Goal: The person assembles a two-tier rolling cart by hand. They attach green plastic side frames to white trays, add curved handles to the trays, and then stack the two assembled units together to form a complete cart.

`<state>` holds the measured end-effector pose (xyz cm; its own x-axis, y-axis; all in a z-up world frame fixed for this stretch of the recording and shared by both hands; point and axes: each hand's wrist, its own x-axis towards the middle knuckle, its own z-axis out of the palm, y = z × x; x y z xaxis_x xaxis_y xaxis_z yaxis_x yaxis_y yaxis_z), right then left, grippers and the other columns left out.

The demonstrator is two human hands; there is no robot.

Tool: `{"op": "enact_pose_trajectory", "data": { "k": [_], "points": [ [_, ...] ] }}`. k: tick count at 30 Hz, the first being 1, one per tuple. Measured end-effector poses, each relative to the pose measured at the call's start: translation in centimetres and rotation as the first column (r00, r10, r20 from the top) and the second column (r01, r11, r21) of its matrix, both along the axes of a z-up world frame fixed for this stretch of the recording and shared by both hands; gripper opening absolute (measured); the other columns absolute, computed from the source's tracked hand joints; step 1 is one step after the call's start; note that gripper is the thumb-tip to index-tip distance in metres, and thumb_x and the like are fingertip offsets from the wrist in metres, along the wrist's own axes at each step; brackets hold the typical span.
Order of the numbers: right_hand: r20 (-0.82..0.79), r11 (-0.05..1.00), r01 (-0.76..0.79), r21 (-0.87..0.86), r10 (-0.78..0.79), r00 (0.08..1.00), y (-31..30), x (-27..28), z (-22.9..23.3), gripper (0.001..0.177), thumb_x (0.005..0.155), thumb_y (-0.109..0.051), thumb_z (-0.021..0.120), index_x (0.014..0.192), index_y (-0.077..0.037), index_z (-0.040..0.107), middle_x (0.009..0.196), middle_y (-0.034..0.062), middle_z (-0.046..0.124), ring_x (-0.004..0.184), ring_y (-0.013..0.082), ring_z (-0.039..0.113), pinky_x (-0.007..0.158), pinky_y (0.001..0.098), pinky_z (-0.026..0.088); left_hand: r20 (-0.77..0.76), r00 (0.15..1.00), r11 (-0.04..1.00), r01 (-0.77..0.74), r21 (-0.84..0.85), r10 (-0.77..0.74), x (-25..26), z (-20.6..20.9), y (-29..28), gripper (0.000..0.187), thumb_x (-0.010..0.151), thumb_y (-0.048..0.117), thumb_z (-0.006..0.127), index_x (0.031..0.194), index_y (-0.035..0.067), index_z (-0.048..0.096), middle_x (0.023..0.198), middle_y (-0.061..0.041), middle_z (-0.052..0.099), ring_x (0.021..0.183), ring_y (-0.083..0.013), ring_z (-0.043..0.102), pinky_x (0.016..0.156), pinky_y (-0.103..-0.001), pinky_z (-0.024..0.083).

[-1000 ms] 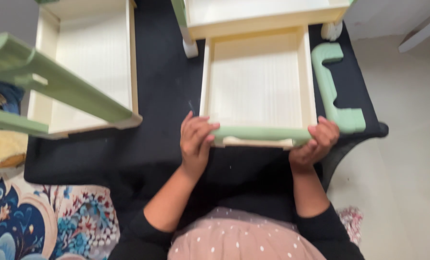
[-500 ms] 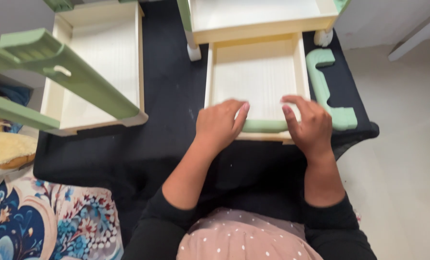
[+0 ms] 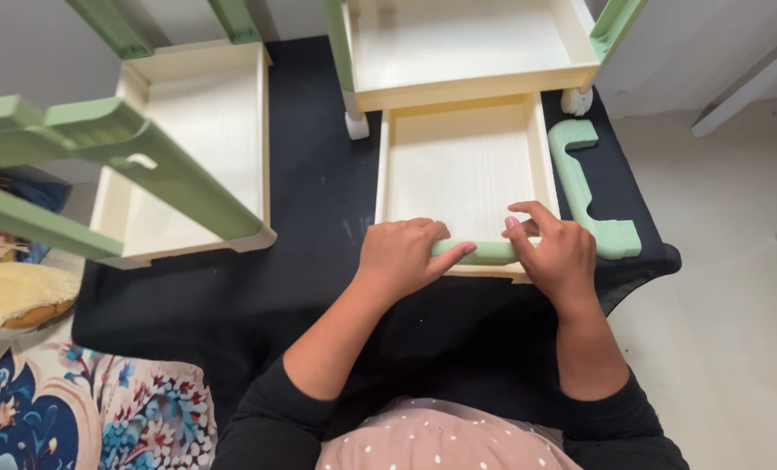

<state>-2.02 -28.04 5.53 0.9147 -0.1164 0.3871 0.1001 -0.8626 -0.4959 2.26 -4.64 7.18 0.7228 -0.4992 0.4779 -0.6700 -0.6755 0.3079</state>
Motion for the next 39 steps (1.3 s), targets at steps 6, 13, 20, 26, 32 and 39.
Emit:
{"op": "enact_pose_trajectory", "data": {
  "k": [6,13,20,26,32,39],
  "points": [
    [0.312,0.706,-0.313,0.635,0.136,0.94,-2.0,-1.4,-3.5,0.053,0.109,-0.052,0.055,0.113,0.0,0.066,0.102,0.0131,0.074,0.098,0.0249,0.071,0.09,0.0364,0.057,0.15,0.988,0.995,0.012,0.096,-0.026,0.5,-0.3,0.3,0.065,0.095,0.065,0.058,0.055,0.013,0.062,0.052,-0.004,0.061,0.043,-0.0223,0.059,0.04,-0.035,0.043],
    [0.438,0.733,-0.42,0.534,0.185,0.88,-2.9,-4.6,-7.2,0.084,0.099,-0.082,0.042,0.124,-0.003,0.061,0.138,0.0168,0.062,0.149,0.0339,0.049,0.125,0.0491,0.039,0.093,0.995,0.988,-0.048,0.147,0.035,-1.0,3.2,2.0,0.07,0.103,0.054,0.051,0.045,0.015,0.058,0.041,-0.003,0.05,0.034,-0.0217,0.047,0.037,-0.035,0.035],
    [0.491,0.756,-0.512,0.408,0.291,0.821,-1.7,-6.0,-5.9,0.098,0.089,-0.088,0.047,0.144,-0.006,0.046,0.16,0.0198,0.04,0.152,0.0345,0.041,0.126,0.051,0.038,-0.032,0.999,0.993,-0.004,0.117,0.008,-3.2,8.7,5.0,0.065,0.102,0.052,0.051,0.051,0.015,0.067,0.04,-0.004,0.051,0.036,-0.0247,0.049,0.041,-0.037,0.038],
    [0.539,0.781,-0.534,0.324,0.312,0.783,-0.2,-7.9,-6.1,0.094,0.091,-0.086,0.045,0.143,-0.007,0.047,0.157,0.0204,0.043,0.153,0.0362,0.04,0.127,0.0529,0.038,-0.025,0.999,0.998,0.043,0.054,-0.042,-5.2,9.1,7.3,0.058,0.102,0.046,0.055,0.058,0.014,0.074,0.046,-0.003,0.058,0.038,-0.0246,0.053,0.042,-0.038,0.039],
    [0.606,0.849,-0.505,0.155,0.322,0.728,0.5,-9.5,-8.2,0.084,0.093,-0.084,0.042,0.12,-0.007,0.059,0.133,0.0209,0.06,0.135,0.0399,0.056,0.115,0.0544,0.047,0.093,0.993,0.989,0.081,-0.125,-0.07,-9.1,5.0,8.6,0.041,0.095,0.035,0.069,0.061,0.012,0.072,0.055,-0.003,0.062,0.045,-0.0245,0.056,0.045,-0.037,0.041],
    [0.515,0.86,-0.506,-0.062,0.462,0.722,2.2,-11.2,-9.2,0.086,0.087,-0.087,0.041,0.106,-0.008,0.068,0.117,0.0153,0.066,0.12,0.0387,0.064,0.108,0.0559,0.047,0.207,0.968,0.985,0.159,-0.061,-0.143,-9.5,1.4,11.2,0.039,0.088,0.03,0.075,0.056,0.012,0.059,0.053,-0.002,0.054,0.049,-0.0247,0.056,0.048,-0.038,0.042]
  ]
}}
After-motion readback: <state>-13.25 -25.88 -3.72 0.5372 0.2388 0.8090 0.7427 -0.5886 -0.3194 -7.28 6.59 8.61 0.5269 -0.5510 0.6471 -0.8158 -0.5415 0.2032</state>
